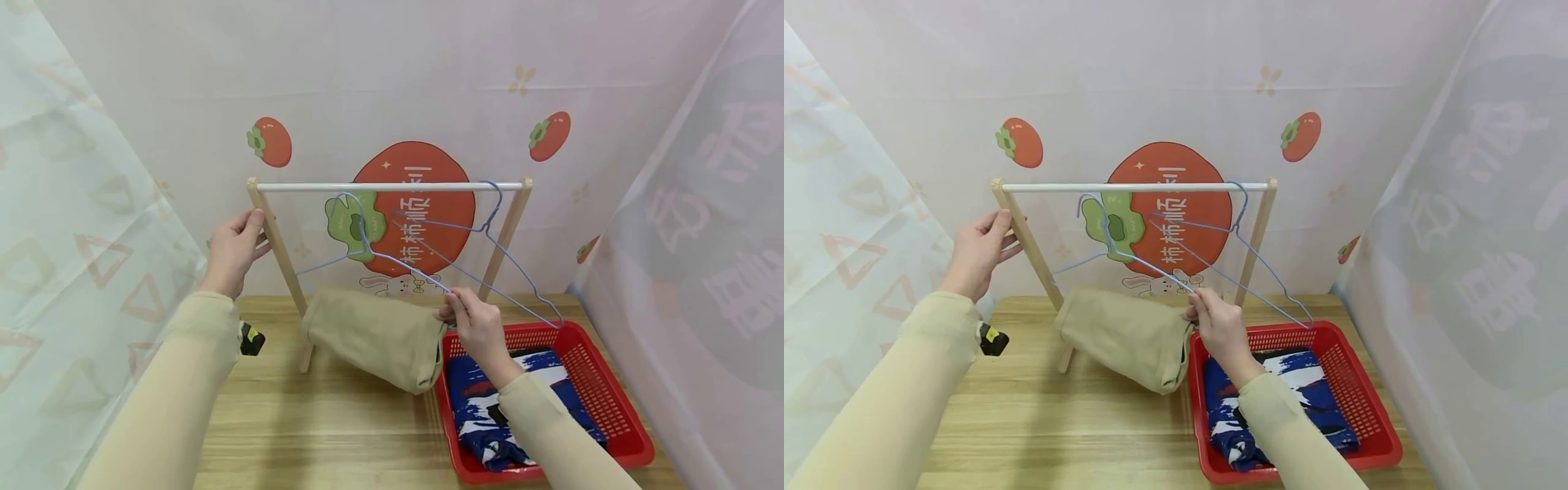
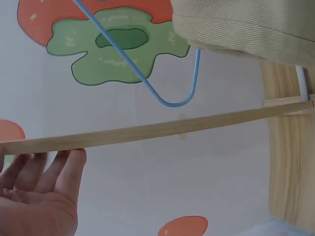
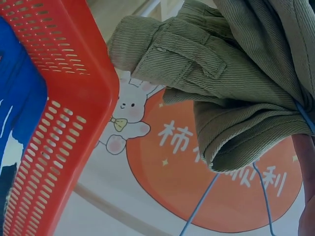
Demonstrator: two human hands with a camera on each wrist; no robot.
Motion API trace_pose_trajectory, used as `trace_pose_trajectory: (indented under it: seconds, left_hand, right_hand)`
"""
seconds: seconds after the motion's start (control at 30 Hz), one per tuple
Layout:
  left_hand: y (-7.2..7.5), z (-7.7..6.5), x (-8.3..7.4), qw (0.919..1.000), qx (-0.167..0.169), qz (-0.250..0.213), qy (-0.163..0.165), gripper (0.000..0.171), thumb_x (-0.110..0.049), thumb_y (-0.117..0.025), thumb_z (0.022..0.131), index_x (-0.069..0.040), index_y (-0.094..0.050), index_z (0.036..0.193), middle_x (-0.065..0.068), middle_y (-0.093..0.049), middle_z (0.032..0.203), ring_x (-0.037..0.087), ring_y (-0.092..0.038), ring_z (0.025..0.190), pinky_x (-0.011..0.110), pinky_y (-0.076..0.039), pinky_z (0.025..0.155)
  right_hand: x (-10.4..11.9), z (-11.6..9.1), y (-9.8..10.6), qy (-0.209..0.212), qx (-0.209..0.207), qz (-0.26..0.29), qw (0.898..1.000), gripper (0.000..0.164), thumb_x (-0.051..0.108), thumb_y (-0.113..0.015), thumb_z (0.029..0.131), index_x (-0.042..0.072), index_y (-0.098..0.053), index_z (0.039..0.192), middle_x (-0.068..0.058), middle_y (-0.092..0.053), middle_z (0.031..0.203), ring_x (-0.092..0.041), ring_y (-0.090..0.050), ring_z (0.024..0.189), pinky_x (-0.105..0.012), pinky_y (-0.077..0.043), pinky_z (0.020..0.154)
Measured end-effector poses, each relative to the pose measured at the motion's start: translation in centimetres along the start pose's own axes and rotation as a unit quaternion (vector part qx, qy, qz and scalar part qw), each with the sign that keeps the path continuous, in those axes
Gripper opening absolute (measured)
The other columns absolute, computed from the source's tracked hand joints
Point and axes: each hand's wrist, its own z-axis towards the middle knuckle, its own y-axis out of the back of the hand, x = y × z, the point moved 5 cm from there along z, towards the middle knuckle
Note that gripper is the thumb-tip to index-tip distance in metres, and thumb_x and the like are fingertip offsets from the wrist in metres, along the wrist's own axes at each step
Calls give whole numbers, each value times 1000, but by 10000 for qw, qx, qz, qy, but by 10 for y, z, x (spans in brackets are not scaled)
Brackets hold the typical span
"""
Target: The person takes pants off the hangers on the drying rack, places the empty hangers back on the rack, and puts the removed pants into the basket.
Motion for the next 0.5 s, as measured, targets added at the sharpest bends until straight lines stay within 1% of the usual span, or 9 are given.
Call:
trace_pose_trajectory:
  seconds: [0.1, 0.17, 0.27, 0.3, 0.33, 0.4, 0.43, 0.47, 0.5]
  left_hand:
    - [-1, -7, -1, 9983, 92, 575, -95, 76, -57, -43, 103, -12, -28, 162, 18, -39, 160, 34, -45, 143, 43, -47, 110]
    - [-1, -13, -2, 9942, 133, 1054, -168, 73, -54, -42, 106, -12, -25, 163, 18, -38, 161, 35, -45, 144, 46, -47, 109]
    - [-5, -25, -2, 9828, 113, 1812, -352, 65, -46, -41, 108, -11, -29, 162, 17, -42, 158, 38, -47, 141, 53, -46, 109]
    - [-7, -31, -2, 9771, 57, 2078, -451, 62, -42, -40, 109, -8, -32, 160, 17, -45, 156, 39, -50, 139, 54, -50, 105]
    - [-8, -37, -2, 9705, -29, 2345, -556, 58, -37, -40, 108, -6, -37, 158, 18, -47, 154, 40, -53, 135, 50, -56, 96]
    - [-14, -50, -1, 9545, -243, 2846, -858, 52, -29, -40, 107, -2, -47, 151, 23, -56, 144, 39, -72, 102, 41, -61, 67]
    - [-18, -56, 0, 9461, -347, 3025, -1102, 48, -24, -42, 106, 1, -52, 146, 25, -65, 132, 35, -73, 79, 34, -55, 52]
    - [-23, -63, 0, 9366, -394, 3191, -1393, 44, -20, -45, 105, 1, -57, 142, 26, -72, 115, 28, -66, 59, 29, -44, 42]
    - [-28, -70, 1, 9252, -411, 3354, -1725, 39, -15, -48, 104, 1, -62, 137, 24, -74, 96, 22, -54, 45, 26, -33, 37]
  right_hand:
    - [-2, -2, -1, -135, 63, -64, 9999, 14, -15, -61, 93, -1, -61, 97, -13, -74, 78, -21, -75, 67, -25, -60, 62]
    - [-2, -2, -1, -199, 89, -80, 9997, 14, -14, -61, 94, -1, -61, 97, -13, -74, 78, -21, -76, 68, -25, -60, 62]
    - [-3, -3, 0, -232, 75, -74, 9997, 14, -14, -60, 94, 0, -62, 97, -14, -74, 78, -21, -75, 68, -25, -60, 62]
    - [-3, -3, 1, -227, 64, -70, 9997, 15, -15, -60, 94, -1, -62, 97, -14, -74, 78, -21, -75, 68, -25, -60, 62]
    - [-3, -3, 1, -223, 51, -71, 9997, 15, -15, -60, 94, 0, -62, 97, -15, -74, 78, -21, -75, 67, -25, -60, 62]
    - [-2, -3, 2, -211, 41, -71, 9997, 15, -16, -60, 93, -1, -62, 97, -15, -74, 78, -21, -75, 67, -25, -60, 61]
    - [-2, -3, 2, -213, 38, -83, 9997, 16, -16, -60, 93, -1, -62, 97, -15, -74, 78, -21, -75, 67, -25, -60, 61]
    - [-2, -3, 2, -220, 40, -77, 9997, 16, -16, -60, 93, -1, -62, 97, -15, -74, 78, -21, -75, 67, -25, -60, 62]
    - [-2, -3, 3, -219, 41, -73, 9997, 16, -16, -60, 93, -1, -62, 97, -15, -74, 78, -21, -75, 67, -25, -60, 62]
